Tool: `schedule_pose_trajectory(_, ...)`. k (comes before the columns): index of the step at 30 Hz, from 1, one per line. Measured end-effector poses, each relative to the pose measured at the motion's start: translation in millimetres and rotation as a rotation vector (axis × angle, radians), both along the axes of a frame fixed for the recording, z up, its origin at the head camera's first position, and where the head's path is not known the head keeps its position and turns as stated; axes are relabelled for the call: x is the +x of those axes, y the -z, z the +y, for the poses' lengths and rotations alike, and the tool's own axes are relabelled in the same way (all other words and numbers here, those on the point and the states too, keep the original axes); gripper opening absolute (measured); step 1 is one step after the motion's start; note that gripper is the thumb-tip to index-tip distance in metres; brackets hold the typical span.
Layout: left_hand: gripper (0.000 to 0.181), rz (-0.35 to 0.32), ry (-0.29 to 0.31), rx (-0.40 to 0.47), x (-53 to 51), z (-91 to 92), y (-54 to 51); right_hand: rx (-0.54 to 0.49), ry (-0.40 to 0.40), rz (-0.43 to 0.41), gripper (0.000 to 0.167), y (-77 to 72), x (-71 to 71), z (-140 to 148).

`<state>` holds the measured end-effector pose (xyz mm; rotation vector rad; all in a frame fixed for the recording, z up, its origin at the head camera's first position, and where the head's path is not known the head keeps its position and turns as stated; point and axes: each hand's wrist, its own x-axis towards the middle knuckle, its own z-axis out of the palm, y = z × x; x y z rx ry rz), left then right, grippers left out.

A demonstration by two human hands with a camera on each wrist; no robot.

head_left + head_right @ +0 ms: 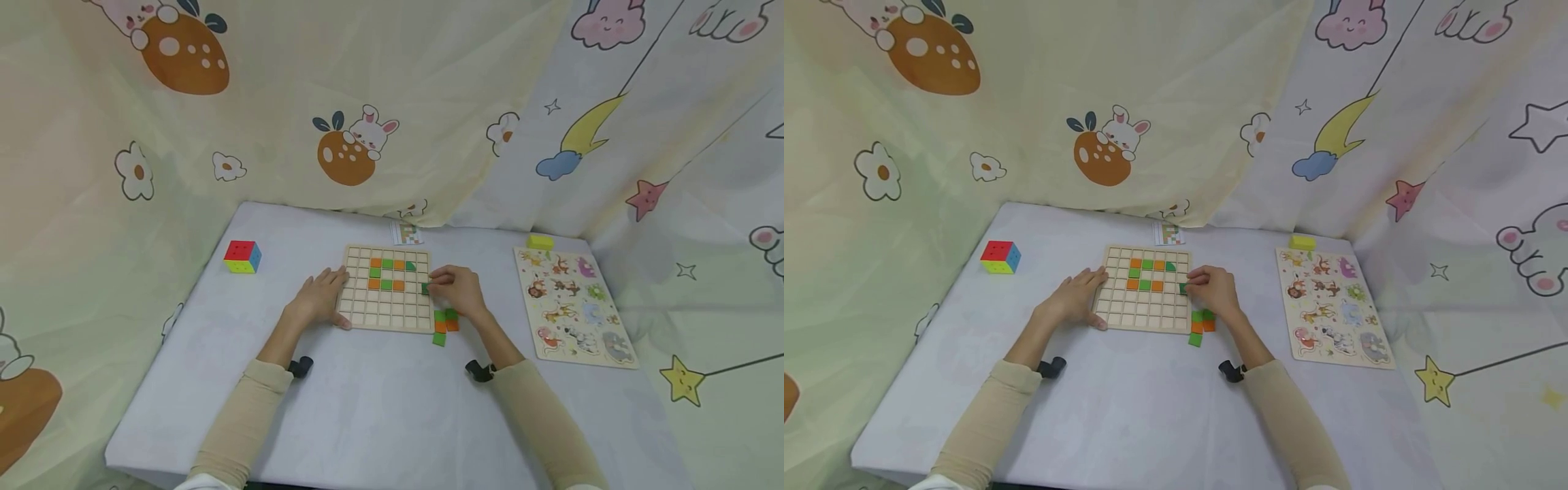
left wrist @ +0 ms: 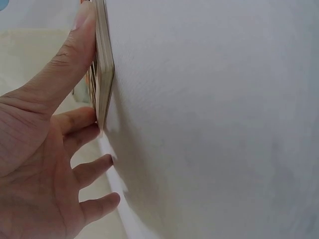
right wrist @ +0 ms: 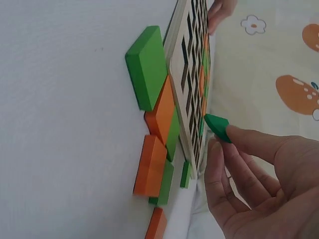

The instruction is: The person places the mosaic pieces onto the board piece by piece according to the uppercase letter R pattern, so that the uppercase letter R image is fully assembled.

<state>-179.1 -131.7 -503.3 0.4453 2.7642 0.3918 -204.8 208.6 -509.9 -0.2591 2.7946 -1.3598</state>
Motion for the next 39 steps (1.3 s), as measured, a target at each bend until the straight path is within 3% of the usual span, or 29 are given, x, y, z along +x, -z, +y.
schedule_pose_trajectory(10,0.126,-0.008,0.0,0.001,0.7,0.7,-1.3,-0.02,-0.02,-0.002,0.025,4.6,-9.7,-16.5)
schedule_pose_trajectory(20,0.127,0.004,0.002,0.005,-0.7,0.9,3.3,0.001,-0.042,-0.013,0.039,11.5,-24.4,-28.8)
schedule_pose_trajectory(31,0.127,-0.003,-0.004,-0.001,0.0,1.9,0.6,0.016,-0.01,-0.05,0.024,14.2,-21.5,-33.9)
schedule_pose_trajectory(39,0.126,0.0,-0.013,0.0,-0.4,1.8,1.1,0.0,-0.001,-0.033,0.022,17.1,-19.5,-37.5)
